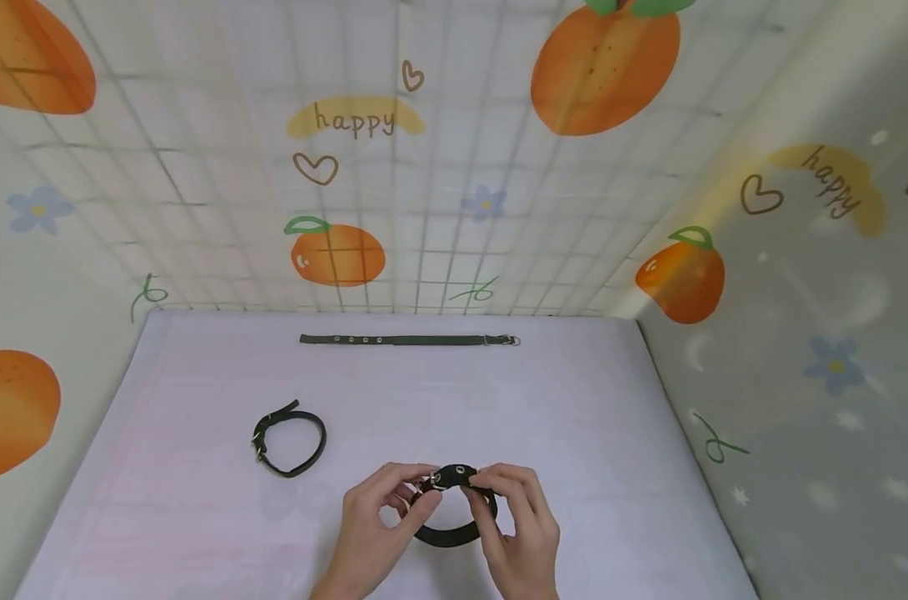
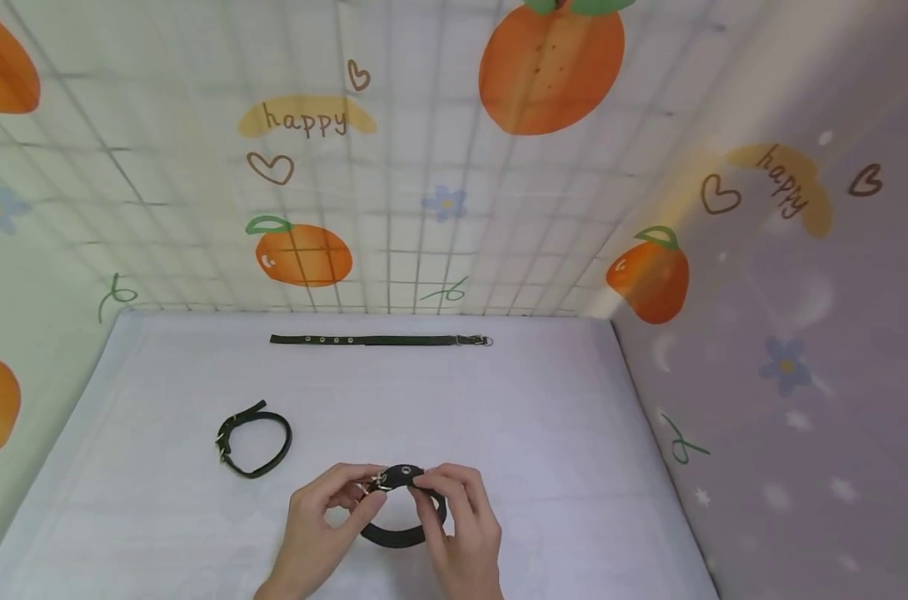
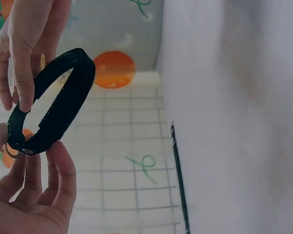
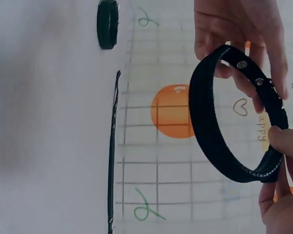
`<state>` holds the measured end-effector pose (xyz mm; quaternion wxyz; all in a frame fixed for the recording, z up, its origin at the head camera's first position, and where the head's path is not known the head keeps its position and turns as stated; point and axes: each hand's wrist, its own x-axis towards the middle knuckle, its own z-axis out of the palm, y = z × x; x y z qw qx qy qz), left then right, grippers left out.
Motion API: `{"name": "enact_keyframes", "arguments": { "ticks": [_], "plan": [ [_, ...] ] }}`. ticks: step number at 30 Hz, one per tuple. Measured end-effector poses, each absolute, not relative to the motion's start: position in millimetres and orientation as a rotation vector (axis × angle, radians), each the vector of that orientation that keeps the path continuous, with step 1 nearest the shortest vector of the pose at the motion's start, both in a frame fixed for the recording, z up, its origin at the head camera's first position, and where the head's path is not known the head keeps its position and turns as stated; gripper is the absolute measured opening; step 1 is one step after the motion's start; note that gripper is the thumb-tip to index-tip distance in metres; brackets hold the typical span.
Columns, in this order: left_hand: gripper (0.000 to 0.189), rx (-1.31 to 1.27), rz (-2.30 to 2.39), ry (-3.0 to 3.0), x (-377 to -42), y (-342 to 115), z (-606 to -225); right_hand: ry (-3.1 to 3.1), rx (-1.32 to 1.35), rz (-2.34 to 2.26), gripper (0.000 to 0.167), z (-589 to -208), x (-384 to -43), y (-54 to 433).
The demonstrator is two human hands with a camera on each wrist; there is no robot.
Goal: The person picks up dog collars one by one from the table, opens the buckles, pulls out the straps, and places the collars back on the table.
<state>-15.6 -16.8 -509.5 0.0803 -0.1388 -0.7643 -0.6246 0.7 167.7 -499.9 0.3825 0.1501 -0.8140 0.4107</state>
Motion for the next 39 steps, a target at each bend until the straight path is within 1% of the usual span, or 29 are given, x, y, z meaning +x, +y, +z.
{"name": "enact_keyframes", "arguments": {
  "ticks": [7, 11, 15, 19, 22, 24, 26, 28, 31, 35, 39],
  "plan": [
    [0.024, -0.35, -1.779, -2.27, 3.1, -23.9, -499.1, -1.878, 0.492, 1.206, 0.023, -497.6, 10.3, 149.0],
    [0.031, -0.37, -1.828, -2.217, 5.5, -26.2, -498.2, -1.87, 0.501, 1.232, 0.027, -495.5, 11.9, 145.5],
    [0.036, -0.399, -1.84, -2.168, 4.8, -28.4, -499.7, -2.022, 0.456, 1.22, 0.031, -494.6, 12.9, 146.0],
    [0.034, -0.399, -1.857, -2.157, 4.3, -29.6, -500.7, -2.169, 0.435, 1.448, 0.043, -488.3, 14.0, 145.5],
    [0.031, -0.377, -1.89, -2.177, 5.7, -29.7, -499.6, -2.141, 0.44, 1.697, 0.042, -484.0, 14.2, 145.0],
    [0.033, -0.395, -1.884, -2.185, 6.4, -30.3, -499.2, -2.103, 0.455, 1.782, 0.041, -482.5, 13.7, 145.7],
    [0.04, -0.449, -1.823, -2.206, 6.7, -31.3, -498.9, -2.104, 0.466, 1.772, 0.041, -481.5, 13.7, 147.5],
    [0.049, -0.54, -1.732, -2.213, 6.8, -32.3, -498.5, -2.128, 0.505, 1.702, 0.044, -481.3, 14.1, 150.2],
    [0.055, -0.667, -1.608, -2.183, 5.5, -33.3, -496.8, -2.18, 0.573, 1.561, 0.045, -482.1, 14.7, 154.3],
    [0.042, -0.697, -1.624, -2.118, 5.6, -31.7, -491.3, -2.2, 0.635, 1.491, 0.044, -483.1, 15.6, 157.7],
    [0.037, -0.639, -1.7, -2.103, 6.9, -30.2, -485.7, -2.174, 0.643, 1.566, 0.043, -482.2, 16.8, 156.2]
  ]
}}
